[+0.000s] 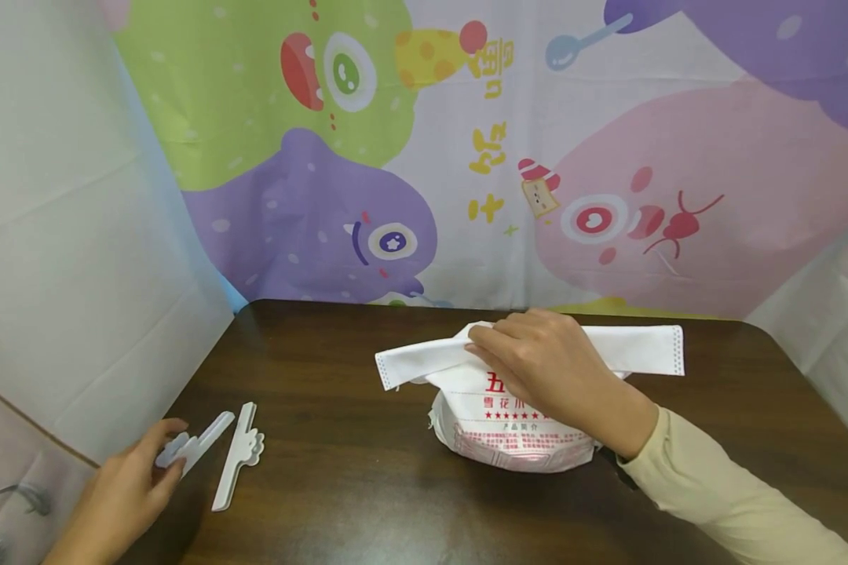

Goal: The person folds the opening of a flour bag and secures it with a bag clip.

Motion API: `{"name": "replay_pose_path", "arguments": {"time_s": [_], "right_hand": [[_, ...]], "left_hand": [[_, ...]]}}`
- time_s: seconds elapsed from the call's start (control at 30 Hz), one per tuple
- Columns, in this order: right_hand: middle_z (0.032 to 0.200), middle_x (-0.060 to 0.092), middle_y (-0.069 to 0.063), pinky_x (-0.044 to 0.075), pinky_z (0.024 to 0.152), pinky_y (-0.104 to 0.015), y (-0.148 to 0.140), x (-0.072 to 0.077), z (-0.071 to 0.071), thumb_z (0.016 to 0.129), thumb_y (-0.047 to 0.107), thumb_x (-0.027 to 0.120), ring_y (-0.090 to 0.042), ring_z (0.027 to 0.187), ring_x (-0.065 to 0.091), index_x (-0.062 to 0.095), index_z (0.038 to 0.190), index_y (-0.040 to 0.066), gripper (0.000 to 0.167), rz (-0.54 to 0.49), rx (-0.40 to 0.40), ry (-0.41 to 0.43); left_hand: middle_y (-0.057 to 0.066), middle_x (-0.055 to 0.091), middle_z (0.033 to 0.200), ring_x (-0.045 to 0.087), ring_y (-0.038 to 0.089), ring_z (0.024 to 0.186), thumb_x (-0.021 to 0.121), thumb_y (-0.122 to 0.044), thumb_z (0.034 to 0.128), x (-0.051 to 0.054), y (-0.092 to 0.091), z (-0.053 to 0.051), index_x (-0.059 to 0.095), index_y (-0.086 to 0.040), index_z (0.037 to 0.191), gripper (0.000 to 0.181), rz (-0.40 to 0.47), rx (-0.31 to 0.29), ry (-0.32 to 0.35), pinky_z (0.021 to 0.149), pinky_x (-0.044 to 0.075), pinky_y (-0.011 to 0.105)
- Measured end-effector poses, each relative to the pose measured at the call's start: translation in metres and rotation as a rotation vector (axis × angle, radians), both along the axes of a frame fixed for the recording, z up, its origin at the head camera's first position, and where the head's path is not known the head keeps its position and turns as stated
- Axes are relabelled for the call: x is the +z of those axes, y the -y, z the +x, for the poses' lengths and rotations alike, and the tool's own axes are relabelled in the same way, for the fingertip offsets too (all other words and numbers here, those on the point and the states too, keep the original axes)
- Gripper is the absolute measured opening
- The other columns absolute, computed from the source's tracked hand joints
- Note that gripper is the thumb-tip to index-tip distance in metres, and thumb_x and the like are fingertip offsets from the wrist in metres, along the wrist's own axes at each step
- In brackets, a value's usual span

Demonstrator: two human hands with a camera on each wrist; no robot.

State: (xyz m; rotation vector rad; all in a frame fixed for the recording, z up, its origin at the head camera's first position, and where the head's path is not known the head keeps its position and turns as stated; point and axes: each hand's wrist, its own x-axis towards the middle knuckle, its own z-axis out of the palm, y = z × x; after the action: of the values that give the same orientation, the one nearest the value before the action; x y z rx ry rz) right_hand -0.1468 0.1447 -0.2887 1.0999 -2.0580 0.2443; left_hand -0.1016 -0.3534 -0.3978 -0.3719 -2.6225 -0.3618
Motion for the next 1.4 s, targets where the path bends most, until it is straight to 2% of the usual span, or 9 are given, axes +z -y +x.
{"name": "replay_pose_path", "arguments": {"time_s": [0.13,0.23,0.4,0.47,0.67,0.87,1.03,1.17,1.4], "right_hand": [[0.069,0.063,0.002,0.046,0.05,-0.033,0.0,0.0,0.0,0.091,0.015,0.069,-0.017,0.058,0.06,0.07,0.097,0.008,0.009,-0.002,0.003,-0.006],[0.07,0.063,0.002,0.046,0.051,-0.033,0.0,0.0,0.0,0.091,0.015,0.07,-0.017,0.059,0.06,0.07,0.097,0.008,0.01,-0.002,0.003,-0.008],[0.07,0.064,0.002,0.046,0.051,-0.033,0.0,0.0,0.0,0.09,0.016,0.07,-0.017,0.06,0.06,0.07,0.098,0.008,0.01,0.0,0.002,0.005],[0.071,0.064,0.002,0.046,0.051,-0.033,0.0,-0.001,0.0,0.09,0.016,0.07,-0.017,0.06,0.061,0.07,0.098,0.008,0.01,0.0,0.001,0.007],[0.07,0.064,0.002,0.046,0.051,-0.033,-0.001,-0.001,0.0,0.09,0.016,0.07,-0.017,0.059,0.06,0.07,0.097,0.008,0.01,0.0,-0.004,0.006],[0.07,0.064,0.002,0.046,0.051,-0.033,-0.001,-0.001,0.0,0.09,0.016,0.07,-0.017,0.059,0.06,0.07,0.097,0.009,0.01,-0.003,-0.006,0.004],[0.071,0.064,0.001,0.047,0.052,-0.034,-0.001,-0.001,0.001,0.09,0.016,0.071,-0.018,0.06,0.061,0.07,0.097,0.008,0.01,-0.005,-0.005,0.004],[0.071,0.065,0.001,0.047,0.052,-0.034,-0.001,-0.001,0.0,0.09,0.016,0.071,-0.018,0.06,0.061,0.07,0.097,0.008,0.011,-0.004,-0.006,0.006],[0.072,0.065,0.001,0.047,0.053,-0.034,-0.001,-0.001,0.0,0.09,0.016,0.07,-0.018,0.061,0.061,0.07,0.097,0.008,0.011,-0.006,-0.005,0.009]], "left_hand": [[0.015,0.072,0.088,0.058,0.012,0.059,0.081,0.002,0.0664,0.004,-0.002,-0.001,0.057,-0.006,0.122,0.061,-0.003,-0.032,-0.092,0.046,0.041,0.04],[0.014,0.072,0.086,0.058,0.009,0.061,0.081,0.002,0.0662,0.006,-0.006,0.0,0.06,-0.004,0.121,0.059,0.007,-0.034,-0.109,0.048,0.043,0.04],[0.01,0.073,0.078,0.059,-0.004,0.064,0.083,0.002,0.0657,0.011,-0.014,0.003,0.069,-0.002,0.106,0.043,0.072,-0.059,-0.111,0.051,0.046,0.02],[0.011,0.073,0.078,0.062,-0.001,0.066,0.083,0.003,0.0641,0.012,-0.016,0.003,0.067,-0.002,0.103,0.043,0.08,-0.084,-0.126,0.053,0.045,0.014],[0.016,0.074,0.085,0.071,0.023,0.07,0.082,0.006,0.0662,0.015,-0.025,0.005,0.058,-0.001,0.108,0.049,0.058,-0.108,-0.143,0.06,0.049,0.014],[0.008,0.074,0.08,0.068,0.016,0.068,0.082,0.004,0.0713,0.019,-0.031,0.006,0.065,-0.002,0.11,0.043,0.021,-0.143,-0.183,0.058,0.052,0.024],[-0.001,0.071,0.077,0.061,0.005,0.067,0.081,0.002,0.0716,0.023,-0.036,0.01,0.067,-0.005,0.105,0.036,0.039,-0.123,-0.132,0.058,0.045,0.018],[-0.006,0.068,0.076,0.057,0.001,0.067,0.079,-0.004,0.0777,0.027,-0.042,0.014,0.066,-0.006,0.108,0.033,0.072,-0.101,-0.096,0.058,0.042,0.018],[-0.008,0.063,0.075,0.051,0.001,0.065,0.074,-0.004,0.0857,0.034,-0.056,0.019,0.064,-0.004,0.113,0.03,0.109,-0.145,-0.11,0.058,0.04,0.016]]}}
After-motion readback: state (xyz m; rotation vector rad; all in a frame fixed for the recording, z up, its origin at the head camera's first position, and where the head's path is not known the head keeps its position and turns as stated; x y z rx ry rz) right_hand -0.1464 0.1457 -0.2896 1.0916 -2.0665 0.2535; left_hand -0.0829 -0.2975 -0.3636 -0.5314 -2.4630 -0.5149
